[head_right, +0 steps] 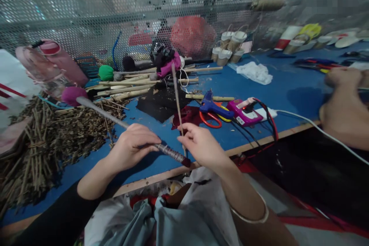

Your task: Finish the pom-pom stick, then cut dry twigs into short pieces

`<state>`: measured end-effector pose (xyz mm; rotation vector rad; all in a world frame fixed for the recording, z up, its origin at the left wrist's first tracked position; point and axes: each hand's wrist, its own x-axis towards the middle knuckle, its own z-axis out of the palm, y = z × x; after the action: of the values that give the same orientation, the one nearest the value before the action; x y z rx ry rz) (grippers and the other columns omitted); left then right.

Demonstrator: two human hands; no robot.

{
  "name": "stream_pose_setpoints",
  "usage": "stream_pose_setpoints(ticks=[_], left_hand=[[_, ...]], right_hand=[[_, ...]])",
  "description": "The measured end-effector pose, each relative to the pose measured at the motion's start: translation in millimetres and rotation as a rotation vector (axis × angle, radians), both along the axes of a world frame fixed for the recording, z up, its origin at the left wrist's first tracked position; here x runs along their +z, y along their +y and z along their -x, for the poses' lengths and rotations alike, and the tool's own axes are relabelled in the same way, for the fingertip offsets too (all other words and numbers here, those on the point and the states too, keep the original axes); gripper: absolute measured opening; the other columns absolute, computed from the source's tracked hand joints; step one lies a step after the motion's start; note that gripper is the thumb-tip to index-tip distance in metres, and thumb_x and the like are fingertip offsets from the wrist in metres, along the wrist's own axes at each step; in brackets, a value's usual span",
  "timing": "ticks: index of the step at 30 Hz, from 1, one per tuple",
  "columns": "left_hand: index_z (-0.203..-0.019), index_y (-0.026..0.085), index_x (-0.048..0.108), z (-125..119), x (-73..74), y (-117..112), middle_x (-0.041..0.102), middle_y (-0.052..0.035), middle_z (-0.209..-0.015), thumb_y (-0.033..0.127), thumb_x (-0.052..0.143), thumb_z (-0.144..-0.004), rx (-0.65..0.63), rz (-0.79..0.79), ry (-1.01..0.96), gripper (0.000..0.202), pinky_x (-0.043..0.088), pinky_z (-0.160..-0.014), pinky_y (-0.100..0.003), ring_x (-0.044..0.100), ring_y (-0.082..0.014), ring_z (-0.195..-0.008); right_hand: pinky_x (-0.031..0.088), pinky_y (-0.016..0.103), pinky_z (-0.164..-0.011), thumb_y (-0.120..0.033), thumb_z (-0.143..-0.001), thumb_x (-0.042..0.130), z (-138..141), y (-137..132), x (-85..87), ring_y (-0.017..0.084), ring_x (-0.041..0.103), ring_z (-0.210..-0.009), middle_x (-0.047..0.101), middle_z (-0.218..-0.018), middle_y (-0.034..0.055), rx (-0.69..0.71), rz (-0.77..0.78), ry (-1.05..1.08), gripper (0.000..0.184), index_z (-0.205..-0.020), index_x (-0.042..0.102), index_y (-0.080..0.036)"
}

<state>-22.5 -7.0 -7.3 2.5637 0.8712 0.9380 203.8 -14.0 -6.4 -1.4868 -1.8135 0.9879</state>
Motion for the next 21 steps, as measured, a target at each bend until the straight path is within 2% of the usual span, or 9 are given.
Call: stream_pose_setpoints(ticks=[4, 7, 9, 10, 12, 14, 16, 18, 21], left_hand=[[-0.091, 0.019, 0.066, -0.4, -0.8, 0.4, 0.072, -0.0059, -0.086, 0.029, 0.059, -0.083, 0.003, -0.019, -0.002, 0.014, 0.042, -0.079, -0.034, 0.064, -0.0173, -0.082], [-0.091, 0.02, 0.066, -0.7, -0.4, 0.3, 0.072, -0.0056, -0.086, 0.029, 0.058, -0.084, 0.002, -0.014, -0.004, 0.014, 0.042, -0.078, -0.034, 0.063, -0.0171, -0.082], [-0.092, 0.02, 0.066, -0.8, 0.0, 0.3, 0.072, -0.0056, -0.087, 0.029, 0.058, -0.084, -0.003, -0.007, 0.002, 0.015, 0.042, -0.078, -0.034, 0.063, -0.0172, -0.083], [-0.092, 0.02, 0.066, -0.8, 0.1, 0.3, 0.072, -0.0057, -0.087, 0.029, 0.058, -0.084, -0.006, -0.003, 0.003, 0.015, 0.042, -0.079, -0.034, 0.063, -0.0173, -0.083], [-0.092, 0.019, 0.065, -0.8, 0.3, 0.5, 0.071, -0.0056, -0.087, 0.029, 0.058, -0.084, -0.01, -0.002, -0.008, 0.015, 0.041, -0.079, -0.035, 0.063, -0.0172, -0.083], [-0.092, 0.019, 0.065, -0.9, 0.4, 0.8, 0.071, -0.0051, -0.087, 0.029, 0.058, -0.084, -0.009, -0.006, -0.024, 0.015, 0.041, -0.08, -0.035, 0.063, -0.017, -0.084], [-0.092, 0.019, 0.065, -1.1, 0.4, 1.1, 0.071, -0.0046, -0.088, 0.029, 0.059, -0.084, -0.008, -0.011, -0.032, 0.014, 0.041, -0.08, -0.035, 0.063, -0.0169, -0.084], [-0.092, 0.019, 0.065, -1.3, 0.1, 1.5, 0.072, -0.0049, -0.088, 0.029, 0.058, -0.084, -0.013, -0.012, -0.03, 0.014, 0.041, -0.08, -0.035, 0.063, -0.0171, -0.084], [-0.093, 0.02, 0.065, -1.5, -0.9, 2.0, 0.071, -0.0052, -0.09, 0.029, 0.058, -0.085, -0.013, -0.02, -0.03, 0.015, 0.04, -0.081, -0.035, 0.063, -0.0172, -0.085]], right_hand=[[0.035, 0.023, -0.049, -0.023, -0.079, 0.056, 10.3, 19.5, 0.3, 0.014, 0.057, -0.052, 0.064, -0.058, -0.0005, 0.187, -0.087, -0.337, 0.023, -0.099, 0.066, -0.018], [0.034, 0.023, -0.049, -0.022, -0.076, 0.058, 16.1, 27.9, 2.9, 0.014, 0.057, -0.053, 0.066, -0.061, 0.0012, 0.269, -0.125, -0.445, 0.022, -0.096, 0.069, -0.02], [0.037, 0.023, -0.051, -0.028, -0.078, 0.058, 12.1, 32.3, 6.8, 0.016, 0.06, -0.057, 0.068, -0.067, 0.0016, 0.292, -0.148, -0.463, 0.023, -0.097, 0.069, -0.022], [0.04, 0.024, -0.054, -0.033, -0.081, 0.055, 6.9, 35.0, 9.3, 0.017, 0.061, -0.061, 0.07, -0.072, 0.0019, 0.27, -0.178, -0.461, 0.024, -0.099, 0.068, -0.023], [0.044, 0.027, -0.064, -0.035, -0.086, 0.046, -9.4, 42.7, 14.7, 0.019, 0.064, -0.075, 0.071, -0.086, 0.004, 0.115, -0.29, -0.508, 0.028, -0.102, 0.066, -0.023], [0.043, 0.033, -0.076, -0.027, -0.086, 0.043, -30.7, 53.6, 18.4, 0.025, 0.061, -0.091, 0.068, -0.101, 0.0103, -0.122, -0.415, -0.678, 0.03, -0.106, 0.063, -0.018], [0.041, 0.039, -0.081, -0.02, -0.078, 0.049, -51.2, 65.7, 18.2, 0.032, 0.056, -0.101, 0.062, -0.11, 0.0184, -0.255, -0.426, -0.907, 0.036, -0.111, 0.059, -0.011], [0.042, 0.041, -0.078, -0.018, -0.073, 0.052, -65.9, 76.3, 13.6, 0.034, 0.054, -0.101, 0.059, -0.111, 0.0211, -0.229, -0.322, -1.035, 0.043, -0.115, 0.055, -0.009], [0.044, 0.038, -0.071, -0.017, -0.072, 0.052, -74.5, 85.7, 3.9, 0.031, 0.058, -0.094, 0.057, -0.111, 0.0197, -0.186, -0.21, -1.037, 0.046, -0.117, 0.052, -0.01]])
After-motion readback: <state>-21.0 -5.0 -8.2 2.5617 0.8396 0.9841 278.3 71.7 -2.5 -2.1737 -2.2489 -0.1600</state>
